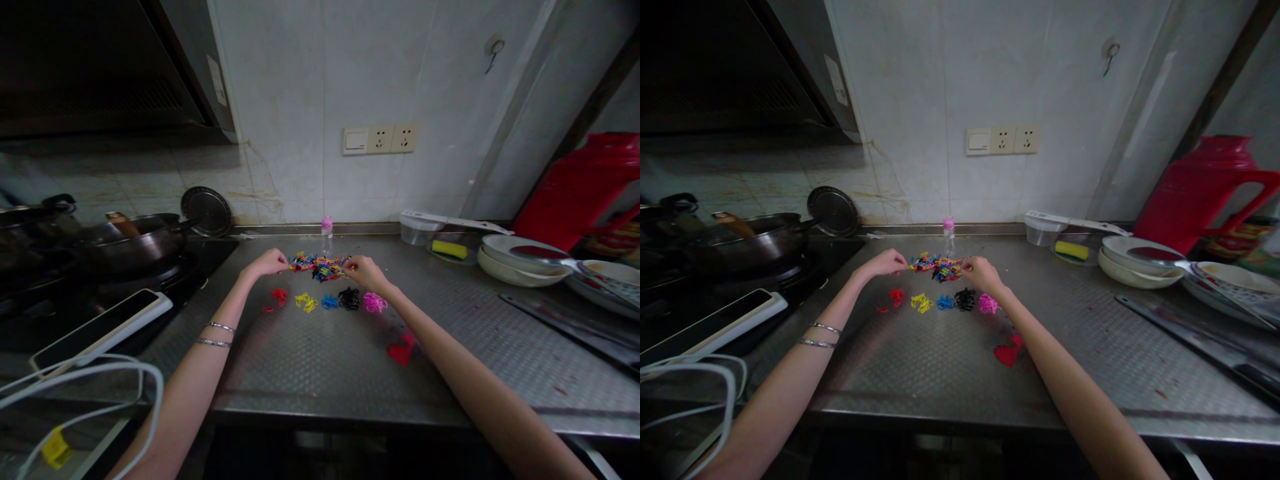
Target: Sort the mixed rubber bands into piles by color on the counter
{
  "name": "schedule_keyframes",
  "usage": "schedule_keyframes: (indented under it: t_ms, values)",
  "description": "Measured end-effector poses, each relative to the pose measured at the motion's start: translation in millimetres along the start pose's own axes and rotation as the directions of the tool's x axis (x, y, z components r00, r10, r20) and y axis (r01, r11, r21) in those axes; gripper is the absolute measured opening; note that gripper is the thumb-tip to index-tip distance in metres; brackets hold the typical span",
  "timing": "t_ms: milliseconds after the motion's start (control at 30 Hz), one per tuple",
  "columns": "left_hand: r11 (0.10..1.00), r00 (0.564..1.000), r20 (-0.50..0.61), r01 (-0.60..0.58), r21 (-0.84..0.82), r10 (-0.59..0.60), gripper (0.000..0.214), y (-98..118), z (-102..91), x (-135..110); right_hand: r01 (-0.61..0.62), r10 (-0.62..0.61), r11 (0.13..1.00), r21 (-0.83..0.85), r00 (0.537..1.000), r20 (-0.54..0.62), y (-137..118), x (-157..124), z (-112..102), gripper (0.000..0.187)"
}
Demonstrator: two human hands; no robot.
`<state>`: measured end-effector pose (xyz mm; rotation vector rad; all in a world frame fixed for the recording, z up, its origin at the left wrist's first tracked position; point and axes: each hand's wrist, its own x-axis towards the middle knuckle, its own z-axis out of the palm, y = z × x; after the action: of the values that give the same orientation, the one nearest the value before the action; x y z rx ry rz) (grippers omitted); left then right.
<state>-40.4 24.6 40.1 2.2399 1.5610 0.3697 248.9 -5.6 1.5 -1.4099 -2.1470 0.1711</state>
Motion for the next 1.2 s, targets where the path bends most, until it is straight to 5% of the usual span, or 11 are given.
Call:
schedule_keyframes:
  t_ms: [233,400,600,767,1000,1200]
  values:
    - [0.999,0.988,-0.154,-0.038,-0.038,0.032,0.03,8,30.1,14,0.292,-0.302,0.951,0.102,0.948,0.099,-57,-14,18,0.017]
    - [0.993,0.977,-0.193,-0.107,-0.055,0.095,0.03,12,44.5,19,0.388,-0.398,0.914,0.115,0.914,0.078,-59,-13,17,0.019]
    - [0.982,0.97,-0.187,-0.17,-0.08,0.153,0.026,29,59.9,18,0.141,-0.14,0.99,0.013,0.988,-0.06,-14,1,-1,0.022]
    - [0.991,0.976,-0.173,-0.13,0.015,0.131,0.021,43,69.8,11,-0.001,-0.002,0.999,-0.05,0.998,-0.063,23,4,-10,0.024]
    - [0.991,0.979,-0.19,-0.047,0.128,0.07,0.02,50,72.3,9,-0.098,0.092,0.984,-0.145,0.994,-0.05,38,1,-12,0.027]
    - [0.981,0.974,-0.19,-0.088,0.171,0.12,0.02,49,76.8,13,-0.143,0.124,0.967,-0.213,0.987,-0.099,45,-2,-11,0.026]
